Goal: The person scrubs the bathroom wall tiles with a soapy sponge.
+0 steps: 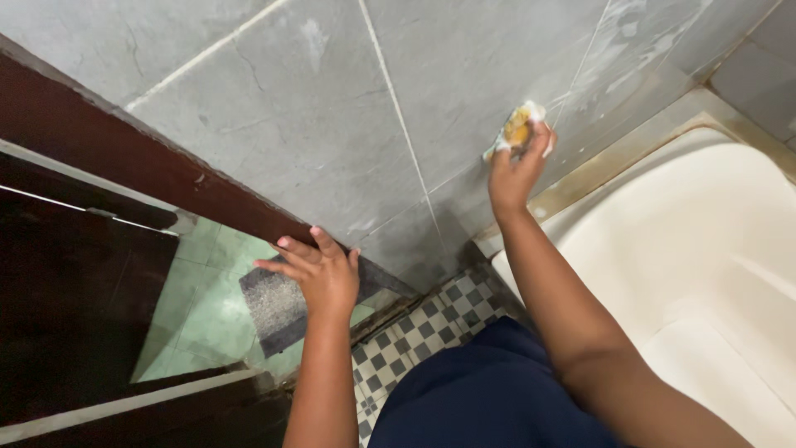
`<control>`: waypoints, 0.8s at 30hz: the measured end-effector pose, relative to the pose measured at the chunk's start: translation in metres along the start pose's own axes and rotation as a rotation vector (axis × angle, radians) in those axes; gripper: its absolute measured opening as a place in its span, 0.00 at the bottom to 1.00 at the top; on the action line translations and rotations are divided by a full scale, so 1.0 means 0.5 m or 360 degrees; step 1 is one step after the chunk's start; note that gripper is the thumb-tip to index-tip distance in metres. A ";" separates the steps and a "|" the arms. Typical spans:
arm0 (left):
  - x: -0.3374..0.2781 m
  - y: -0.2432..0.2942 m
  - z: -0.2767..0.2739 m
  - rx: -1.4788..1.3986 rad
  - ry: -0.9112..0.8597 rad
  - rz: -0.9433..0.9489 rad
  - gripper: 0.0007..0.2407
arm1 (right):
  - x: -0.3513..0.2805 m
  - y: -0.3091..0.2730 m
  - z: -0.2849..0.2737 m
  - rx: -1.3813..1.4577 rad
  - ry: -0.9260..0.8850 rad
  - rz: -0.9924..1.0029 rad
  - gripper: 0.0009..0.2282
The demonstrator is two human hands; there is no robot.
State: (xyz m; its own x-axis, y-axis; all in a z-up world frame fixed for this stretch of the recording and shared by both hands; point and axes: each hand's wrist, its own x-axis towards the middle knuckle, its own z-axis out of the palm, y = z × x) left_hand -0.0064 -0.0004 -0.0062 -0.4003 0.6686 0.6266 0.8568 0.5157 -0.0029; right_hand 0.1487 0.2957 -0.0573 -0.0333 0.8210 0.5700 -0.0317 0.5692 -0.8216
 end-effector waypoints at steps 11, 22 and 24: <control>-0.007 -0.003 0.001 0.0143 -0.0042 -0.0046 0.59 | -0.083 -0.116 0.042 -0.0274 -0.0415 -0.0785 0.11; -0.009 0.001 0.002 0.0160 -0.0093 -0.0067 0.58 | -0.242 -0.141 0.080 -0.0182 -0.1041 -0.0867 0.14; -0.006 0.002 0.000 0.0169 -0.0080 -0.0053 0.58 | -0.163 -0.087 0.061 -0.0315 -0.0894 -0.0926 0.14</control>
State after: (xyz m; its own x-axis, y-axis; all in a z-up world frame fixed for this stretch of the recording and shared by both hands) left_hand -0.0044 -0.0022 -0.0081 -0.4458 0.6749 0.5880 0.8046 0.5901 -0.0673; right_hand 0.1223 0.2028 -0.0678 -0.5612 0.2784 0.7795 -0.0231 0.9361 -0.3510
